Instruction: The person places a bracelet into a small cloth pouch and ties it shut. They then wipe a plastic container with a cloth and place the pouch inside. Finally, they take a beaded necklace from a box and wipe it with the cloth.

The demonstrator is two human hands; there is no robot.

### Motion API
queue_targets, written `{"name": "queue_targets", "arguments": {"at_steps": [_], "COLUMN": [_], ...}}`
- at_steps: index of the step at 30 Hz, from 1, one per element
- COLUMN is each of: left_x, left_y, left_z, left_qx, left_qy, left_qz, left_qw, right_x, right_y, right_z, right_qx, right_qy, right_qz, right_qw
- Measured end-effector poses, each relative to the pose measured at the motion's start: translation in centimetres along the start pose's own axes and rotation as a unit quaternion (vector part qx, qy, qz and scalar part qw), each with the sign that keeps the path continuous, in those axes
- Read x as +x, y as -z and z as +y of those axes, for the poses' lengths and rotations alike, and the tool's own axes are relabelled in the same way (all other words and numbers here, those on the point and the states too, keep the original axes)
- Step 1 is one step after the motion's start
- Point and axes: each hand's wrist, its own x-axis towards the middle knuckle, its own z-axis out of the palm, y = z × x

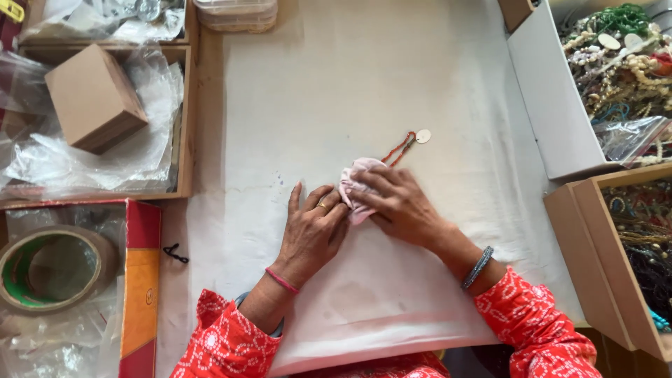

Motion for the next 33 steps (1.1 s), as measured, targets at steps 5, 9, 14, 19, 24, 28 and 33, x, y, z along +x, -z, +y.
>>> {"name": "queue_targets", "arguments": {"at_steps": [5,9,14,19,24,28,33], "left_x": [0.0,0.2,-0.1,0.3,0.2,0.0,0.4], "left_y": [0.2,0.2,-0.1,0.3,0.0,0.4,0.2], "left_z": [0.1,0.0,-0.2,0.1,0.0,0.1,0.2], "left_qx": [0.0,-0.003,-0.009,-0.014,-0.009,-0.001,-0.017], "left_qy": [0.003,0.015,0.017,0.008,0.015,0.021,0.015], "left_qz": [-0.002,-0.007,-0.008,-0.023,-0.014,-0.012,-0.011], "left_qw": [1.0,1.0,1.0,1.0,1.0,1.0,1.0], "right_x": [-2.2,-3.8,-2.6,-0.9,-2.8,-4.3,-2.8], "right_y": [0.7,2.0,0.0,-0.3,1.2,1.9,1.1], "right_z": [5.1,8.0,4.4,1.5,6.6,8.9,5.3], "right_qx": [-0.042,-0.134,-0.042,-0.003,-0.079,-0.129,-0.058], "right_qy": [-0.108,-0.296,-0.192,-0.02,-0.193,-0.284,-0.241], "right_qz": [0.029,0.05,0.11,-0.004,0.034,0.079,0.154], "right_qw": [0.993,0.944,0.974,1.0,0.977,0.947,0.956]}}
